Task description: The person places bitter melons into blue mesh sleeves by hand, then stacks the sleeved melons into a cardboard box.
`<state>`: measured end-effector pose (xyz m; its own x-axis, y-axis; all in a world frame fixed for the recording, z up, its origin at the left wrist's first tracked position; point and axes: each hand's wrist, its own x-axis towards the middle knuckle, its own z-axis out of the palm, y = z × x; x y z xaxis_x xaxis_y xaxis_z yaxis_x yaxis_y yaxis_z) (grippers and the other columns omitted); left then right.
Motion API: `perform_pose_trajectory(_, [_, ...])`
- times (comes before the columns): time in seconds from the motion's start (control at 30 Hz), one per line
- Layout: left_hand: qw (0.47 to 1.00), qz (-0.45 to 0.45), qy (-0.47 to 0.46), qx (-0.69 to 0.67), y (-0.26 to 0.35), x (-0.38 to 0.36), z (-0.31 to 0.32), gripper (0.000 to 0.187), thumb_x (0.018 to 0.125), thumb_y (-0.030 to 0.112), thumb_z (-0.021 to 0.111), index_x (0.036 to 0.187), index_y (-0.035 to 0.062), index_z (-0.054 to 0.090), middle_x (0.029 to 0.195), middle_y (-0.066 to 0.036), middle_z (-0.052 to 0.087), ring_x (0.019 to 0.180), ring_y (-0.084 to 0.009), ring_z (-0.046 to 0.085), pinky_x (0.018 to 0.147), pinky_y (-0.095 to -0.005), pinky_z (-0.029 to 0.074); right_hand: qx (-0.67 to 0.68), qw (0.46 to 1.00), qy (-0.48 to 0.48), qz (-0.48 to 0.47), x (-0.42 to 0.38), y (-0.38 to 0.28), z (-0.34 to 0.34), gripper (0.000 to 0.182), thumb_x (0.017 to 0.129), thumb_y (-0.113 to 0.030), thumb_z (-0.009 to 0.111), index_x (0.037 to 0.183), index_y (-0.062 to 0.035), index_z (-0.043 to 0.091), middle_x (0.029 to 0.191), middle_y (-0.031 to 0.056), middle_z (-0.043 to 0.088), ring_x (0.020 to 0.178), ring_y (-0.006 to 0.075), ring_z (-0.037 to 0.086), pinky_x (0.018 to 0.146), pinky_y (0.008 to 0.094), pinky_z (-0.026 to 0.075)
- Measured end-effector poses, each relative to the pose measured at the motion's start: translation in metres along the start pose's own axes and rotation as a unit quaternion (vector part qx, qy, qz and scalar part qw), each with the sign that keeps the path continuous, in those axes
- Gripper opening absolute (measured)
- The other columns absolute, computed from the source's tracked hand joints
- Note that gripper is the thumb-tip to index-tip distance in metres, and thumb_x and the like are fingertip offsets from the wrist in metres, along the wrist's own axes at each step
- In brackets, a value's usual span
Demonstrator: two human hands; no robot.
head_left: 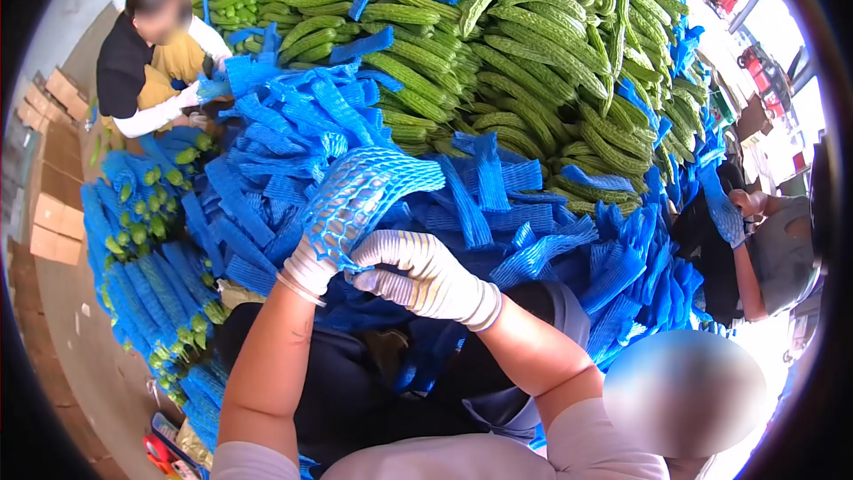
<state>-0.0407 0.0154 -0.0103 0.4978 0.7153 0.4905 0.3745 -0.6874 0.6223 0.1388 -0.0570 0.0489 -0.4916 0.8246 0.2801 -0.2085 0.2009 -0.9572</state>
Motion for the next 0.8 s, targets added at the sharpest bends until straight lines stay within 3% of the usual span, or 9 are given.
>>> perform_pose_trajectory(0.03, [0.977, 0.109, -0.023, 0.181, 0.001, 0.005, -0.005, 0.039, 0.084, 0.019, 0.058, 0.121, 0.0074, 0.057, 0.120, -0.013, 0.059, 0.114, -0.0303, 0.054, 0.103, -0.0434, 0.039, -0.038, 0.999, -0.010, -0.020, 0.000, -0.002, -0.001, 0.015, 0.089, -0.009, 0.063, 0.101, -0.0014, 0.061, 0.090, 0.0079, 0.063, 0.082, 0.0179, 0.061, 0.078, 0.0291, 0.048])
perform_pose_trajectory(0.17, [0.974, -0.047, -0.093, 0.201, 0.013, 0.018, -0.015, 0.025, 0.082, 0.017, 0.056, 0.102, 0.0064, 0.066, 0.111, -0.013, 0.064, 0.100, -0.0287, 0.061, 0.090, -0.0387, 0.047, -0.090, 0.992, -0.083, -0.028, -0.003, 0.009, 0.010, 0.017, 0.087, -0.011, 0.064, 0.100, -0.0016, 0.061, 0.091, 0.0122, 0.062, 0.084, 0.0263, 0.062, 0.079, 0.0327, 0.049])
perform_pose_trajectory(0.23, [0.970, 0.096, -0.074, 0.209, -0.001, 0.026, -0.020, 0.023, 0.084, 0.014, 0.054, 0.102, 0.0049, 0.066, 0.111, -0.014, 0.064, 0.099, -0.0272, 0.062, 0.090, -0.0378, 0.048, -0.112, 0.990, -0.087, -0.002, -0.003, 0.016, 0.013, 0.017, 0.086, -0.011, 0.064, 0.100, -0.0019, 0.061, 0.090, 0.0119, 0.062, 0.084, 0.0248, 0.062, 0.080, 0.0331, 0.049])
perform_pose_trajectory(0.27, [0.984, -0.107, -0.042, -0.137, 0.018, 0.035, -0.021, 0.025, 0.085, 0.012, 0.053, 0.106, 0.0044, 0.066, 0.113, -0.015, 0.063, 0.103, -0.0256, 0.062, 0.093, -0.0372, 0.047, -0.082, 0.991, -0.096, 0.038, -0.002, 0.018, 0.013, 0.016, 0.087, -0.011, 0.065, 0.100, -0.0018, 0.061, 0.090, 0.0097, 0.063, 0.084, 0.0211, 0.062, 0.078, 0.0316, 0.048])
perform_pose_trajectory(0.37, [0.937, 0.099, -0.047, 0.330, 0.034, 0.046, -0.025, 0.037, 0.086, 0.013, 0.053, 0.123, 0.0101, 0.058, 0.123, -0.009, 0.060, 0.116, -0.0222, 0.055, 0.103, -0.0356, 0.038, -0.007, 0.990, -0.111, 0.091, 0.002, 0.012, 0.011, 0.015, 0.088, -0.009, 0.065, 0.100, -0.0020, 0.062, 0.090, 0.0067, 0.064, 0.083, 0.0160, 0.061, 0.076, 0.0293, 0.048])
perform_pose_trajectory(0.43, [0.932, 0.075, -0.067, 0.348, 0.041, 0.046, -0.024, 0.046, 0.088, 0.017, 0.053, 0.133, 0.0131, 0.050, 0.129, -0.006, 0.057, 0.121, -0.0197, 0.051, 0.106, -0.0367, 0.034, 0.052, 0.989, -0.118, 0.071, 0.003, 0.006, 0.019, 0.015, 0.088, -0.011, 0.064, 0.100, -0.0017, 0.060, 0.087, 0.0087, 0.063, 0.083, 0.0163, 0.060, 0.077, 0.0308, 0.048])
perform_pose_trajectory(0.5, [0.947, -0.162, -0.077, -0.267, 0.014, 0.034, 0.003, 0.050, 0.099, 0.022, 0.039, 0.145, 0.0094, 0.029, 0.149, -0.005, 0.033, 0.131, -0.0145, 0.041, 0.113, -0.0343, 0.026, 0.003, 0.988, -0.143, 0.058, 0.007, -0.001, 0.024, 0.016, 0.086, -0.011, 0.065, 0.100, -0.0027, 0.062, 0.088, 0.0123, 0.063, 0.083, 0.0238, 0.063, 0.075, 0.0334, 0.049])
perform_pose_trajectory(0.6, [0.943, -0.168, -0.075, -0.279, 0.011, 0.002, -0.002, 0.049, 0.099, 0.022, 0.038, 0.145, 0.0092, 0.028, 0.149, -0.005, 0.033, 0.131, -0.0146, 0.041, 0.113, -0.0340, 0.026, -0.067, 0.981, -0.180, -0.015, 0.012, -0.001, 0.028, 0.018, 0.083, -0.012, 0.066, 0.099, -0.0040, 0.063, 0.095, 0.0140, 0.065, 0.089, 0.0331, 0.062, 0.078, 0.0382, 0.049])
perform_pose_trajectory(0.8, [0.933, -0.175, -0.062, -0.307, -0.033, 0.008, 0.014, 0.048, 0.099, 0.021, 0.037, 0.145, 0.0085, 0.028, 0.149, -0.006, 0.034, 0.130, -0.0149, 0.041, 0.112, -0.0333, 0.027, -0.175, 0.965, -0.194, 0.038, 0.044, -0.003, -0.060, 0.018, 0.089, -0.017, 0.063, 0.100, -0.0029, 0.066, 0.096, 0.0122, 0.067, 0.091, 0.0252, 0.064, 0.081, 0.0346, 0.051])
